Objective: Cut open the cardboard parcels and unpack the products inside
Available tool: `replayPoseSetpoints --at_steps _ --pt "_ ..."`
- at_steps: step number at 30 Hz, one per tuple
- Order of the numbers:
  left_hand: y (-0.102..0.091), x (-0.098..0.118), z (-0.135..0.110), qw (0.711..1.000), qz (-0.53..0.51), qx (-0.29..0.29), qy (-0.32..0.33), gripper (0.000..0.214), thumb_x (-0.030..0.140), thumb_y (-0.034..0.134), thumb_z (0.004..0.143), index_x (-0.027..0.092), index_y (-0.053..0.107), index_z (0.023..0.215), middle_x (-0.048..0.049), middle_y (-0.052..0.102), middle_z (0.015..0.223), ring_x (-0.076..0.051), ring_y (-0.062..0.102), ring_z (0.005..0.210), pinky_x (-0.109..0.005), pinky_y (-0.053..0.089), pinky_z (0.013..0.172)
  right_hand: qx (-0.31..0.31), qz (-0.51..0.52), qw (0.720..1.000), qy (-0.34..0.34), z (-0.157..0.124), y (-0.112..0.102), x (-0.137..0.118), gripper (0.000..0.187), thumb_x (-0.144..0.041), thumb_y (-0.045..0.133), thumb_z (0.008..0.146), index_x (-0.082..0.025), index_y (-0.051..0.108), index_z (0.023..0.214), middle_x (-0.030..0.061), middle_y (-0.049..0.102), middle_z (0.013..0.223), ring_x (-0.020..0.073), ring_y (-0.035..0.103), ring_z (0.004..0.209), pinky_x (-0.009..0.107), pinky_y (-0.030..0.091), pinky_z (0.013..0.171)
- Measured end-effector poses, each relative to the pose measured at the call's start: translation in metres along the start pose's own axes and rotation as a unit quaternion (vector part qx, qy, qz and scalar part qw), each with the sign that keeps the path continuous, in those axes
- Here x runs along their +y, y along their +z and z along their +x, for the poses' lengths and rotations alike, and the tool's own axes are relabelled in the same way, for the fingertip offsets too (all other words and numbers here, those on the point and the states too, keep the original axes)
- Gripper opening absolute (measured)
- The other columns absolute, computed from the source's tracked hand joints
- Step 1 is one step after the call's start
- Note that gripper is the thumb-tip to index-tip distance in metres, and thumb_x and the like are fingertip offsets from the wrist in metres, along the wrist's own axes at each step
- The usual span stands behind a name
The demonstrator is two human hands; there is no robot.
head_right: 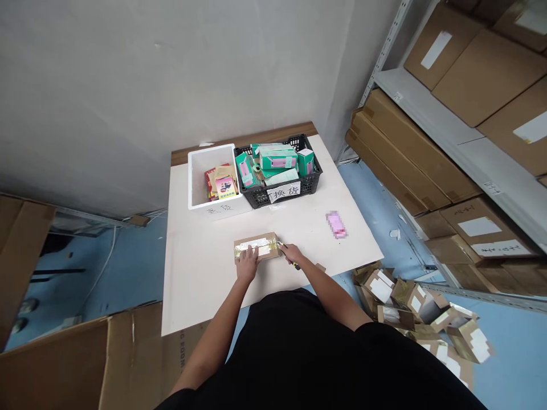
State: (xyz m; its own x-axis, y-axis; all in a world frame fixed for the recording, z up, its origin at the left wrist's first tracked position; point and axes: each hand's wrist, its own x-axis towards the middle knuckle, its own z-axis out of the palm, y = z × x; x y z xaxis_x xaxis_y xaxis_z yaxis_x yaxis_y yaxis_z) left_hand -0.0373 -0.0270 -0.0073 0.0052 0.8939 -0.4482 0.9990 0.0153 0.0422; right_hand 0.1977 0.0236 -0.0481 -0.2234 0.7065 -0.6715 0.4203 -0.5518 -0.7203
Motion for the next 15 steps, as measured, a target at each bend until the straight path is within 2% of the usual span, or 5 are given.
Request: replayPoseSetpoints --at_steps 6,11,13,15 --pt "-0.002 -0.003 0.002 1.0 0.01 0.015 0.006 0.059 0.039 0.041 0.107 0.035 0.037 0.165 -0.0106 0.033 0.174 -0.039 0.036 0.15 -0.059 0.039 0.115 -0.033 0.011 0.999 0.02 -0.016 -0.003 0.028 0.053 -0.067 0.064 0.095 -0.022 0.054 0.07 -0.0024 0.057 0.047 0.0141 0.054 0.04 0.023 0.045 0.05" --pt "-0.022 -0.017 0.019 0.999 -0.028 0.017 0.018 0.054 0.05 0.044 0.105 0.031 0.055 0.154 -0.0129 0.055 0.157 -0.038 0.046 0.142 -0.053 0.045 0.111 0.087 0.088 0.987 0.101 -0.019 -0.006 0.057 0.052 -0.067 0.042 0.105 -0.02 0.058 0.088 0.0016 0.066 0.067 0.0166 0.063 0.051 0.025 0.053 0.054" --pt "-0.029 -0.028 0.029 0.999 -0.034 0.035 0.022 0.054 0.047 0.045 0.104 0.029 0.053 0.154 -0.0129 0.053 0.159 -0.037 0.04 0.148 -0.05 0.045 0.112 0.127 0.064 0.982 0.123 -0.017 -0.01 0.061 0.05 -0.067 0.047 0.104 -0.019 0.061 0.095 0.0044 0.07 0.078 0.0169 0.066 0.054 0.026 0.054 0.056" --pt "-0.031 -0.039 0.037 0.998 -0.034 0.035 0.024 0.061 0.046 0.05 0.102 0.03 0.043 0.161 -0.0111 0.041 0.169 -0.036 0.029 0.157 -0.049 0.042 0.116 0.163 0.027 0.978 0.123 -0.013 -0.02 0.058 0.046 -0.062 0.053 0.102 -0.018 0.064 0.104 0.0061 0.073 0.087 0.0173 0.07 0.061 0.026 0.056 0.061"
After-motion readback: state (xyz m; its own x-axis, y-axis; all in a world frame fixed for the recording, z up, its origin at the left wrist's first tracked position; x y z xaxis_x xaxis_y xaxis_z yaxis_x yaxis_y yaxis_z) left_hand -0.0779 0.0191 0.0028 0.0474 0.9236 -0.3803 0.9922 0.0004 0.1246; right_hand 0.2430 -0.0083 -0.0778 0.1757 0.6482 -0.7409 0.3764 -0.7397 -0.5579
